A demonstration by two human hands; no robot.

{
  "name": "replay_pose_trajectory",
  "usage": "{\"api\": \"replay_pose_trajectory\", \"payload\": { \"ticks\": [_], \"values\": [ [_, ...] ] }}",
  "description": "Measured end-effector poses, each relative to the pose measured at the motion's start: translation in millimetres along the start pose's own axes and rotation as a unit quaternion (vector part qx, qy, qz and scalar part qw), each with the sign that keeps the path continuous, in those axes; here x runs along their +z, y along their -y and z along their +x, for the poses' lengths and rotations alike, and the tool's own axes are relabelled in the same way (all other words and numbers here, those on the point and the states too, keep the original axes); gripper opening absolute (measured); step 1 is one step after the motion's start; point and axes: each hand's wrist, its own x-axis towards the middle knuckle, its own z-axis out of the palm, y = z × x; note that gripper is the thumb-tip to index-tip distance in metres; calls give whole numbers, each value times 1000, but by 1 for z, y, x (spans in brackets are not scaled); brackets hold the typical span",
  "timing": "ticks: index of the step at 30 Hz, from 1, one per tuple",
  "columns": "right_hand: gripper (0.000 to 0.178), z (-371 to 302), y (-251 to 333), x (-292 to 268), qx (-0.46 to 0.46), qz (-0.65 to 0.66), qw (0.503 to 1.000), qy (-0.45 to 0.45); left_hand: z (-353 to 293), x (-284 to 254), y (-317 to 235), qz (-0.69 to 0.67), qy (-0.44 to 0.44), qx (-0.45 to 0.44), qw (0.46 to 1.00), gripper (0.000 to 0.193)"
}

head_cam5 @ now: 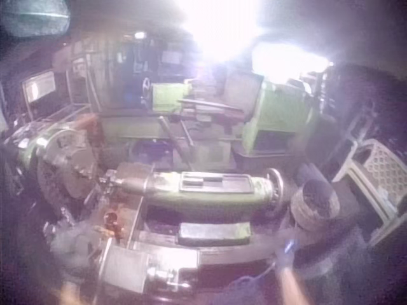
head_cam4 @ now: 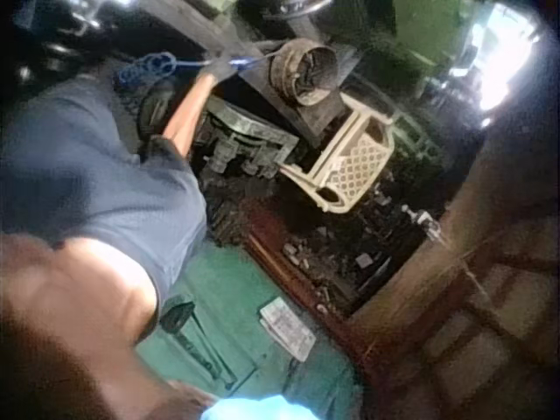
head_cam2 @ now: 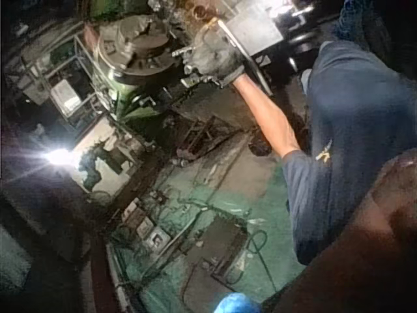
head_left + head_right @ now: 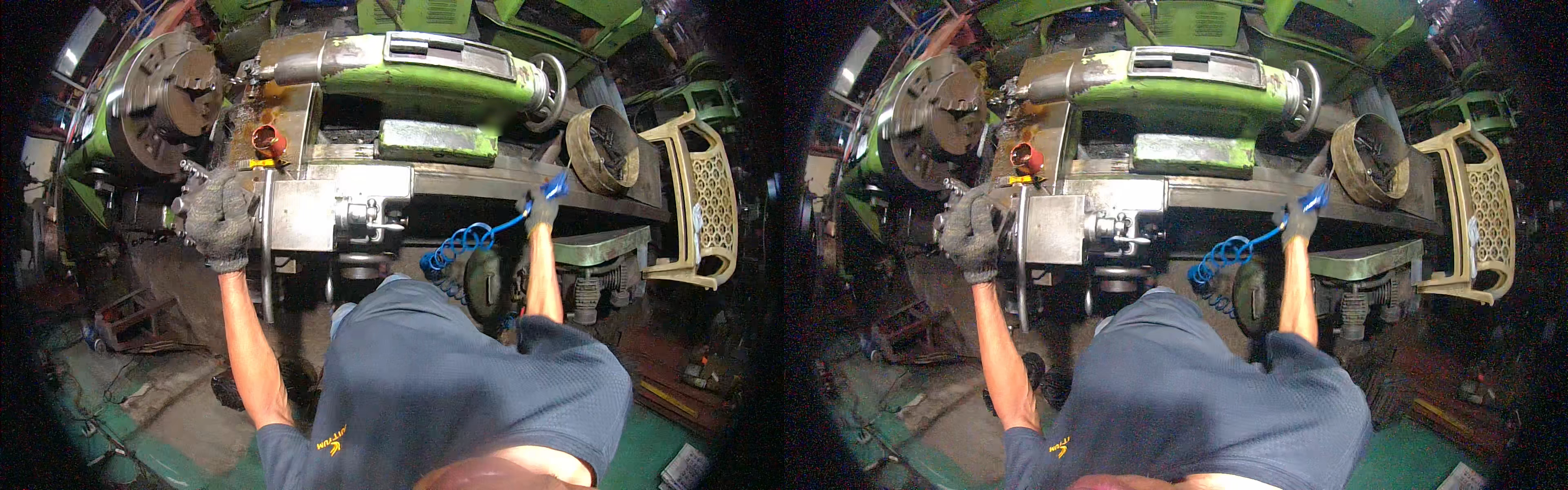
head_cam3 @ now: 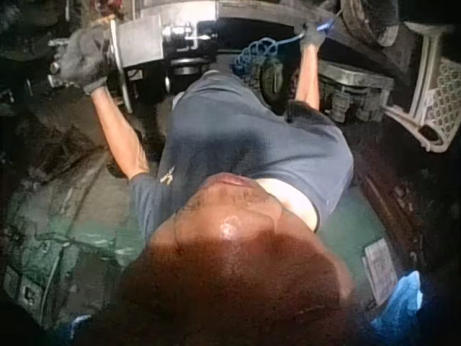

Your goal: The person operates a green metal lathe in a workshop, machining a cylindrical metal workpiece. They use a brush to apply cutting fluid to the workpiece and adjust the machine's controls and tool post. The person also removes metal shavings from the work area.

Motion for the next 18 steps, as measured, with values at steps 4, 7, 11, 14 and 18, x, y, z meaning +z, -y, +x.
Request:
{"api": "replay_pose_trajectory", "payload": {
  "ticks": [4, 7, 11, 14, 18],
  "values": [
    [22, 88, 24, 39, -90, -173, 977, 83, 0, -11, -5, 18, 29, -19, 999, 18],
    [45, 217, -11, 13, -344, -446, 817, 120, 8, -6, -5, -12, 11, -25, 1000, 17],
    [56, 233, -47, 33, -279, -655, 697, 92, 6, 4, -4, 56, -52, 23, 997, 12],
    [64, 232, -56, 39, -188, -695, 689, 88, -3, 2, -7, 57, -67, 14, 996, 17],
    [79, 222, -64, 38, -75, -743, 661, 78, -8, 2, -1, 206, 21, 64, 976, 15]
  ]
}}
